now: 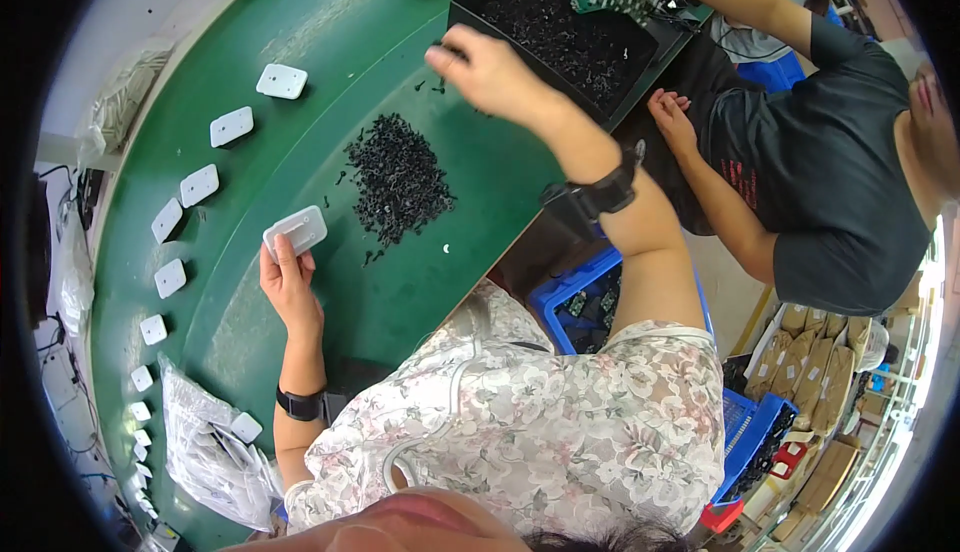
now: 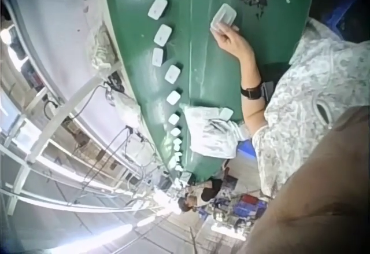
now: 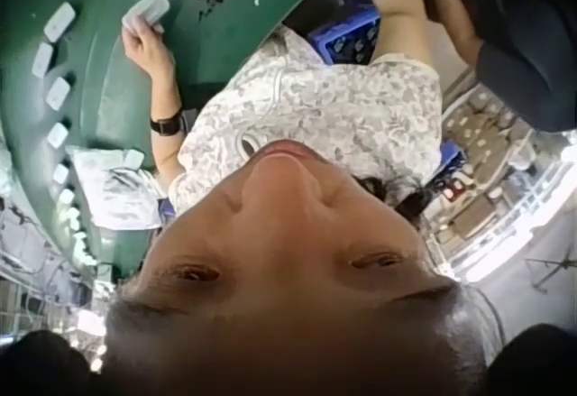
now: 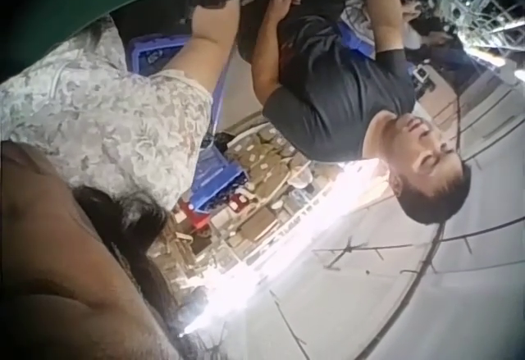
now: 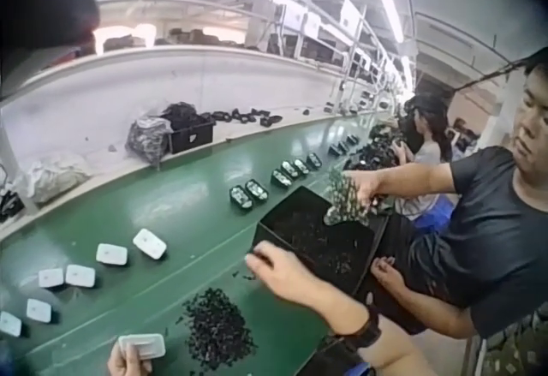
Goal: The person picks up a white plastic plate, inserts a small black screw into it by hand, and then presses a black housing onto the plate. The person then places the assembled unit onto the green workbench and repeats the process.
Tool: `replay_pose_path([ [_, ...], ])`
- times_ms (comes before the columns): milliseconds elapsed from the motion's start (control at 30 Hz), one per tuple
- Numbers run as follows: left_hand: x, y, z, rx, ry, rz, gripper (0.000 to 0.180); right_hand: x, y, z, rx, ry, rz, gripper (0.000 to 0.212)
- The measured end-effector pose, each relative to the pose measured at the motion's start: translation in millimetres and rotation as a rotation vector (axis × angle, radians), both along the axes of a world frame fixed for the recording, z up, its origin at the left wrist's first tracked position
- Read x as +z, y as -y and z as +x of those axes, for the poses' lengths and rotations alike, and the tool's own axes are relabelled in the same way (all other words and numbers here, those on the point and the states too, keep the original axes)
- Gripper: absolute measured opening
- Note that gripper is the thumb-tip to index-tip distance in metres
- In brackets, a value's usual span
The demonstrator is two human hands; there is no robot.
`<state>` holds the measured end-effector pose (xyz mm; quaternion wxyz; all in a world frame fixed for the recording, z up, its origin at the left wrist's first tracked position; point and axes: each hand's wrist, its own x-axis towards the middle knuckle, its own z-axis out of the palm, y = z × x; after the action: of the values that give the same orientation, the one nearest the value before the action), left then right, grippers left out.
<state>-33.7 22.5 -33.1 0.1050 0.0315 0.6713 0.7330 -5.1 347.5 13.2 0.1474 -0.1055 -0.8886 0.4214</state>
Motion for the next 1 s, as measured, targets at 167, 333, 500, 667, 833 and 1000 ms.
replay_pose_path([
  [167,0.9,17.3,5.5,-0.025,-0.002,-0.010,0.024,-42.3,32.4,3.3,-0.080,0.160,0.402,0.031],
  [333,0.9,38.1,11.7,-0.004,0.001,-0.026,0.022,-31.3,42.0,6.2,-0.103,0.047,0.599,0.028],
  [500,-0.5,59.4,15.5,-0.114,0.010,-0.007,0.021,-21.5,37.6,8.8,-0.197,-0.074,0.486,0.021],
  [667,4.2,77.5,21.6,-0.072,0.084,0.014,0.021,-39.5,31.9,2.2,-0.354,-0.118,0.406,0.035],
  [833,0.4,95.7,30.2,-0.100,0.099,-0.024,0.022,-38.3,47.5,6.6,-0.145,-0.055,0.579,0.029],
  [1000,4.1,87.9,34.5,-0.078,0.057,0.044,0.026,-49.0,47.8,9.4,0.032,-0.123,0.798,0.018],
])
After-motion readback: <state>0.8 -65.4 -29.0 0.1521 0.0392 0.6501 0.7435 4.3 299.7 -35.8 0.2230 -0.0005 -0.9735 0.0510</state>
